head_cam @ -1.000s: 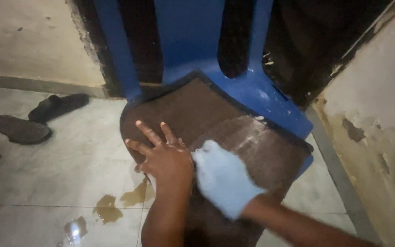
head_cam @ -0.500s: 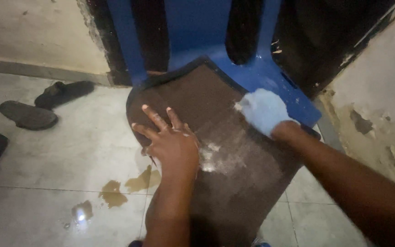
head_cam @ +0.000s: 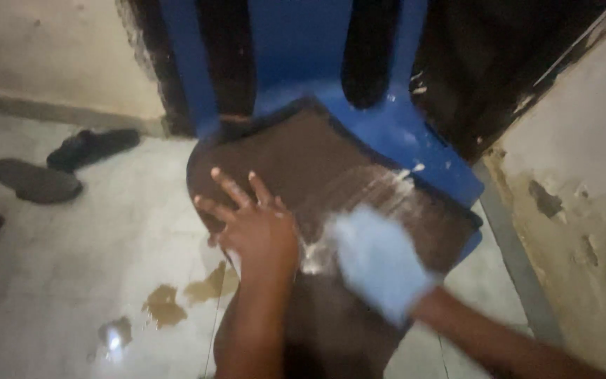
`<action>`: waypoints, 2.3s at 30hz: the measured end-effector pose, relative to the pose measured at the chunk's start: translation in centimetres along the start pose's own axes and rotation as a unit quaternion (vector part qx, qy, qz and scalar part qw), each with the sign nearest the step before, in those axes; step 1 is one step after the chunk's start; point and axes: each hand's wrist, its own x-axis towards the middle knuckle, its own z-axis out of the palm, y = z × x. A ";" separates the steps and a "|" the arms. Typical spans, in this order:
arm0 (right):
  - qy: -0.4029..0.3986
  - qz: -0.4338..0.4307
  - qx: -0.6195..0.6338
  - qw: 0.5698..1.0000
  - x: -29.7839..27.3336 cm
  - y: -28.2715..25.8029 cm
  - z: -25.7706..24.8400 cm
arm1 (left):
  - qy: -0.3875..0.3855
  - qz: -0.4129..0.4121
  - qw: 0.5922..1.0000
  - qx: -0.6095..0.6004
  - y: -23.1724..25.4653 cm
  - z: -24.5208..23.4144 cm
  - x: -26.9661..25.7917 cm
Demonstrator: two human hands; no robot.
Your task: The person scrubs a brown floor mat placed on a blue plastic chair using a soapy white cloth. They repeatedly rub the mat's surface with their right hand while holding it down with their left hand, occasionally dipping the cloth into a nearby bucket of soapy water.
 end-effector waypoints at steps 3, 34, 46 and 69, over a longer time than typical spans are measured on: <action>-0.067 0.012 -0.021 0.997 -0.6 1.8 -0.7 | -0.020 -0.006 1.000 -0.005 -0.2 0.2 -0.2; -0.099 -0.018 0.004 0.995 0.0 0.9 -1.5 | 0.038 0.008 0.999 0.001 -0.5 1.3 -0.5; -0.106 0.028 0.049 0.993 2.5 -1.0 -1.6 | 0.059 0.007 0.998 0.011 -0.5 1.8 -0.6; -0.030 0.176 -0.099 0.979 0.6 7.9 -3.5 | 0.023 0.009 1.000 -0.010 0.2 0.6 -1.2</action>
